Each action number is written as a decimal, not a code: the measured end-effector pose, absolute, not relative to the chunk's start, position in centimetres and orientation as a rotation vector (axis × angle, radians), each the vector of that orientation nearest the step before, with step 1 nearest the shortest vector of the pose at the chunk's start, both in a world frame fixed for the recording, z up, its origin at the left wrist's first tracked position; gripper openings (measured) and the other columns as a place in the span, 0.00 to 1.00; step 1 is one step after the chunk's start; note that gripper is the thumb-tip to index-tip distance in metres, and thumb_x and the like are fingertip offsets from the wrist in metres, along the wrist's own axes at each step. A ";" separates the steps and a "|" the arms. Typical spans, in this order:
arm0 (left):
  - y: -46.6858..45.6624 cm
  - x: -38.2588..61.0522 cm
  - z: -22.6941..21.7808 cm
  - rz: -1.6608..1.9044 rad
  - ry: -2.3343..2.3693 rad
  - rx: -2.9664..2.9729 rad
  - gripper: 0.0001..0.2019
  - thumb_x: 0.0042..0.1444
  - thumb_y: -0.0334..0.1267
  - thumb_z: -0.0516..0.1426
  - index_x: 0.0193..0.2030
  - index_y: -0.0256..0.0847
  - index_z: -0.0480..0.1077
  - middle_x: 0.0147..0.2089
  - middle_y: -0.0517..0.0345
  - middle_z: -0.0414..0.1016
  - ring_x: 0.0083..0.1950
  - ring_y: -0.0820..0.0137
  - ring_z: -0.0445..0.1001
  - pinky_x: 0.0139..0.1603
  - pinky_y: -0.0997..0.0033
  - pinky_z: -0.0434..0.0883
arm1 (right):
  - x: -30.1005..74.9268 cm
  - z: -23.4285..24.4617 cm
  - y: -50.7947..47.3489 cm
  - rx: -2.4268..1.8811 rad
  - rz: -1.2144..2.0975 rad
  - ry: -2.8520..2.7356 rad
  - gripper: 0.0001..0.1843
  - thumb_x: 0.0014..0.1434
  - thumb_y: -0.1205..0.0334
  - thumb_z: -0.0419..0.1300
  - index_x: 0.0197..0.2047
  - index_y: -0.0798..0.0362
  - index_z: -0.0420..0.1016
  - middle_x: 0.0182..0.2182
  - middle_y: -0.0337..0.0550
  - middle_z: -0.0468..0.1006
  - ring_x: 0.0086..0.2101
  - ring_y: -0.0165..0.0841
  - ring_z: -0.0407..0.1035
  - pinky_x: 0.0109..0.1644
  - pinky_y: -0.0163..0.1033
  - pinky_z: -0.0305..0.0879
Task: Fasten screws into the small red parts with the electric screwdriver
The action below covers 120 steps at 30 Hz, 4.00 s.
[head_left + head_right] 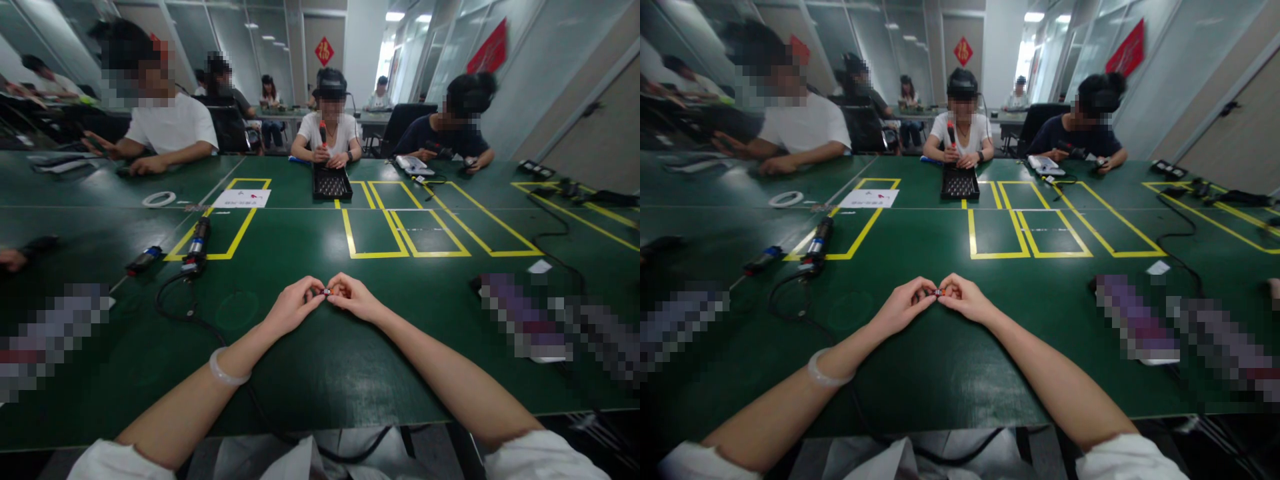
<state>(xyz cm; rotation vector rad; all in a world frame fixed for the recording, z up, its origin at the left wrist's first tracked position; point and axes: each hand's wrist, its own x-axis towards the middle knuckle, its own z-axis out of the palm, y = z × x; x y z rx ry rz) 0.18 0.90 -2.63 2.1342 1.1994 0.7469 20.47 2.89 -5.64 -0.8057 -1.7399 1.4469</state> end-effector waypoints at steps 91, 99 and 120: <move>1.4 1.9 -2.2 0.257 1.876 2.678 0.29 0.61 0.52 0.47 0.66 0.44 0.54 0.48 0.47 0.66 0.46 0.60 0.67 0.42 0.64 0.63 | 20.8 -5.0 2.7 -0.851 0.710 -2.194 0.15 0.62 0.63 0.56 0.52 0.51 0.71 0.42 0.46 0.74 0.43 0.36 0.66 0.50 0.43 0.63; 3.6 0.0 -2.2 0.225 1.942 2.674 0.29 0.61 0.50 0.47 0.67 0.43 0.53 0.49 0.46 0.66 0.48 0.59 0.66 0.45 0.63 0.63 | 20.7 -5.2 2.9 -0.884 0.839 -2.111 0.17 0.60 0.66 0.57 0.53 0.52 0.69 0.41 0.45 0.74 0.41 0.34 0.69 0.47 0.40 0.65; 7.5 -23.4 -0.7 -0.243 2.796 1.783 0.28 0.63 0.54 0.40 0.61 0.38 0.57 0.57 0.41 0.67 0.53 0.55 0.65 0.49 0.62 0.62 | 20.8 -5.0 3.0 -0.903 0.901 -2.079 0.10 0.60 0.66 0.58 0.46 0.52 0.73 0.40 0.44 0.75 0.40 0.33 0.70 0.46 0.39 0.66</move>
